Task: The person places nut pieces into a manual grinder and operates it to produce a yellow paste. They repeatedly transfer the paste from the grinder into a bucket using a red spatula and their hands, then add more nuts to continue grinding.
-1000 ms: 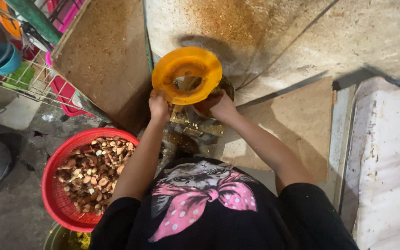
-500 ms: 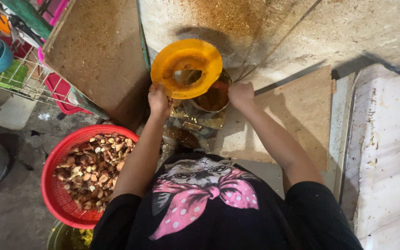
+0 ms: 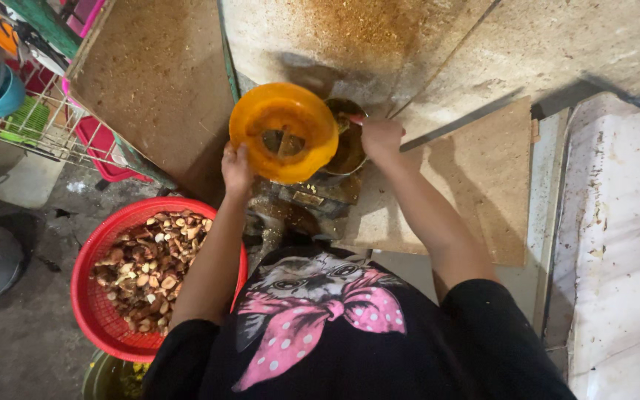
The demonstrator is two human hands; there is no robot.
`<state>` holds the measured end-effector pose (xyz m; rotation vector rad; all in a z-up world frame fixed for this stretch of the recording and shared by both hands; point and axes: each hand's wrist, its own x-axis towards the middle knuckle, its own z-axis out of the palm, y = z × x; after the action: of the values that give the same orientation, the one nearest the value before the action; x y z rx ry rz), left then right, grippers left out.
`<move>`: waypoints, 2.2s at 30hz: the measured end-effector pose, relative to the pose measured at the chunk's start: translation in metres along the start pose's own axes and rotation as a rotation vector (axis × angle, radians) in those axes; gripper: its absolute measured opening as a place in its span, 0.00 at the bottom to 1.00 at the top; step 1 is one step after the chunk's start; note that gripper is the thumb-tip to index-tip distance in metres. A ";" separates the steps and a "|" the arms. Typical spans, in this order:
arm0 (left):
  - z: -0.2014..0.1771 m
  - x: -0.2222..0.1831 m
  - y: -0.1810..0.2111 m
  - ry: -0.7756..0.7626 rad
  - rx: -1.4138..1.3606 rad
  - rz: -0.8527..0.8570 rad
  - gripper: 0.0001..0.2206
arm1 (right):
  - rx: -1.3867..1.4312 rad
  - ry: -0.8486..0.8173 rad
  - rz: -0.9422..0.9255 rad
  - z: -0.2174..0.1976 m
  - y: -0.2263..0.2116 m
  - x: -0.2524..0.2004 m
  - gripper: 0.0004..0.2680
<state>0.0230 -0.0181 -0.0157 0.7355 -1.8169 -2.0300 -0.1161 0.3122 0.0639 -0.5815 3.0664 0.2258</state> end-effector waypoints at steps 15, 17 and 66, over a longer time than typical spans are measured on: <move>-0.073 0.008 -0.012 -0.235 0.019 0.084 0.13 | 0.087 -0.218 0.147 0.079 -0.006 0.030 0.10; -0.075 0.011 -0.012 -0.195 0.051 -0.003 0.14 | 0.076 -0.211 0.159 0.079 -0.005 0.025 0.10; -0.055 0.017 0.012 -0.094 -0.601 -0.286 0.15 | 0.734 -0.262 0.318 0.041 -0.060 -0.029 0.12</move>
<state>0.0390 -0.0741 -0.0101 0.7474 -1.0719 -2.6415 -0.0674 0.2734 0.0157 -0.0197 2.6710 -0.7291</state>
